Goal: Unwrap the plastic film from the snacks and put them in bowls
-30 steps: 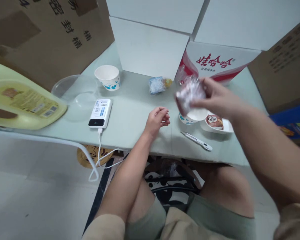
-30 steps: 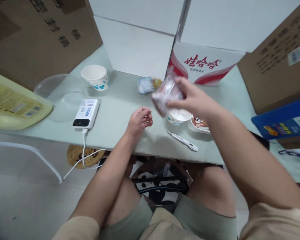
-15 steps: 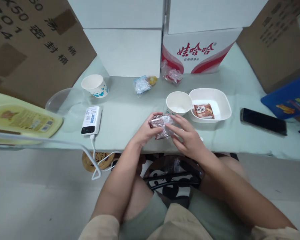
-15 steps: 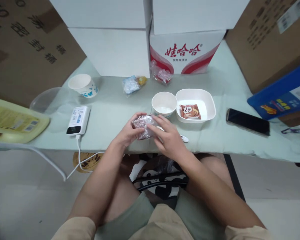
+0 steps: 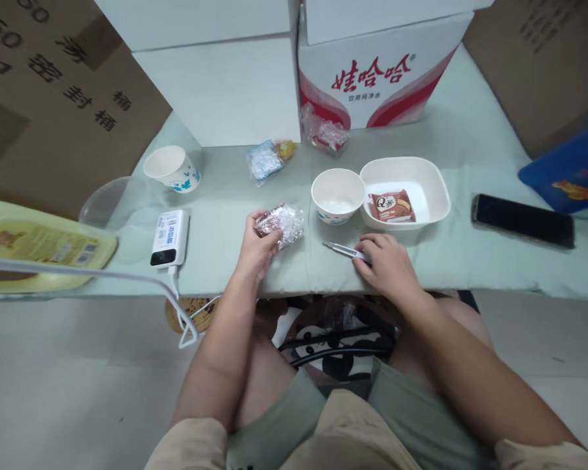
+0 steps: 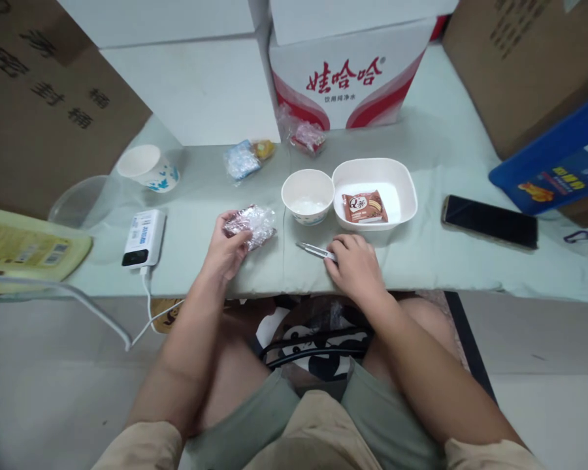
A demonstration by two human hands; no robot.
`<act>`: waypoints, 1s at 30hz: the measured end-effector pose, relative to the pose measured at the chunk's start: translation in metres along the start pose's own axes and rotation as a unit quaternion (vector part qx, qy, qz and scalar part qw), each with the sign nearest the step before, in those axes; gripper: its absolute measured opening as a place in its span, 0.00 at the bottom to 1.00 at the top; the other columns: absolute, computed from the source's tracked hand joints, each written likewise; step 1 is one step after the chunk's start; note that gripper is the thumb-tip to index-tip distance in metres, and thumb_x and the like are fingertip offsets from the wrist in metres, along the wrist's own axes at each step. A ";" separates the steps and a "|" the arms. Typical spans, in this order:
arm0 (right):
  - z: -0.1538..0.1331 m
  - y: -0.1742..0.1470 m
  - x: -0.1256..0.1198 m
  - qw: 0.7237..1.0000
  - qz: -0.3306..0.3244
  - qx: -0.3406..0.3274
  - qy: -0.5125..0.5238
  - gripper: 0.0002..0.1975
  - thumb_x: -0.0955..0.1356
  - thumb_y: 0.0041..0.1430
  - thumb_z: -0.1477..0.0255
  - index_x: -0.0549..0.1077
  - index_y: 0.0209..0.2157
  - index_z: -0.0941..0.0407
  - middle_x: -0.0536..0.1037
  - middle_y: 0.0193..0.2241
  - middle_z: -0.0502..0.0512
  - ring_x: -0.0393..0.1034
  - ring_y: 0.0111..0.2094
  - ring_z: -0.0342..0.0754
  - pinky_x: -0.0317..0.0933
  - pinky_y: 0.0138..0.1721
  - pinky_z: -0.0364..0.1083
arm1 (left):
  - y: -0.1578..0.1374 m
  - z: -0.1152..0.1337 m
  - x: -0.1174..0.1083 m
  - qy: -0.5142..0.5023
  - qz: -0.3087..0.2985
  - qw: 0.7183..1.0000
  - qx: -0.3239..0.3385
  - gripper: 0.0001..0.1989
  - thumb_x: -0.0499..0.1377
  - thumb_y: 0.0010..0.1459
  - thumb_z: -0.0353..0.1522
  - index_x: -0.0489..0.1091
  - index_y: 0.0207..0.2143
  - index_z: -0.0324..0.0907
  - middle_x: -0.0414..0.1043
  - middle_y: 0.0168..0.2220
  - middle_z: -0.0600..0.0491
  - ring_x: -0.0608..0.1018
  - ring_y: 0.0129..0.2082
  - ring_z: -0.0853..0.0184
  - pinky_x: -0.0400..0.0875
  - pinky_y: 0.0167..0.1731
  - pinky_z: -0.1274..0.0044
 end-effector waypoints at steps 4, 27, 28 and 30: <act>0.001 -0.004 0.002 0.988 -0.004 0.075 0.132 0.09 0.65 0.60 0.65 0.70 0.40 0.54 0.76 0.27 0.53 0.67 0.28 0.51 0.57 0.31 0.48 | 0.000 -0.003 0.000 0.027 -0.008 0.999 0.032 0.33 0.68 0.40 0.29 0.59 0.48 0.49 0.76 0.47 0.51 0.79 0.38 0.66 0.73 0.32 0.79; -0.028 0.013 0.012 0.964 -0.062 0.044 0.254 0.19 0.59 0.66 0.60 0.76 0.35 0.55 0.77 0.30 0.55 0.71 0.32 0.49 0.59 0.33 0.47 | -0.009 0.016 0.007 -0.095 -0.089 0.990 0.055 0.29 0.73 0.47 0.42 0.65 0.47 0.48 0.69 0.60 0.48 0.78 0.53 0.57 0.81 0.45 0.63; -0.023 0.014 0.007 0.979 -0.033 0.037 0.196 0.18 0.61 0.66 0.61 0.78 0.37 0.55 0.78 0.33 0.56 0.71 0.35 0.50 0.59 0.34 0.47 | -0.010 0.014 0.008 -0.089 -0.099 0.991 0.035 0.29 0.73 0.47 0.43 0.66 0.47 0.47 0.71 0.58 0.47 0.79 0.51 0.57 0.82 0.44 0.63; -0.014 0.012 0.001 0.996 -0.002 0.029 0.081 0.15 0.63 0.64 0.63 0.80 0.38 0.55 0.78 0.37 0.60 0.72 0.38 0.54 0.59 0.35 0.49 | -0.010 0.008 0.008 -0.074 -0.115 0.991 -0.003 0.29 0.73 0.47 0.45 0.67 0.47 0.45 0.75 0.52 0.46 0.81 0.45 0.59 0.82 0.40 0.65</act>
Point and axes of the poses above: each hand's wrist, its own y-axis towards the middle knuckle, its own x-axis out of the palm, z = x × y, the point moved 8 cm from there along y, towards the middle knuckle
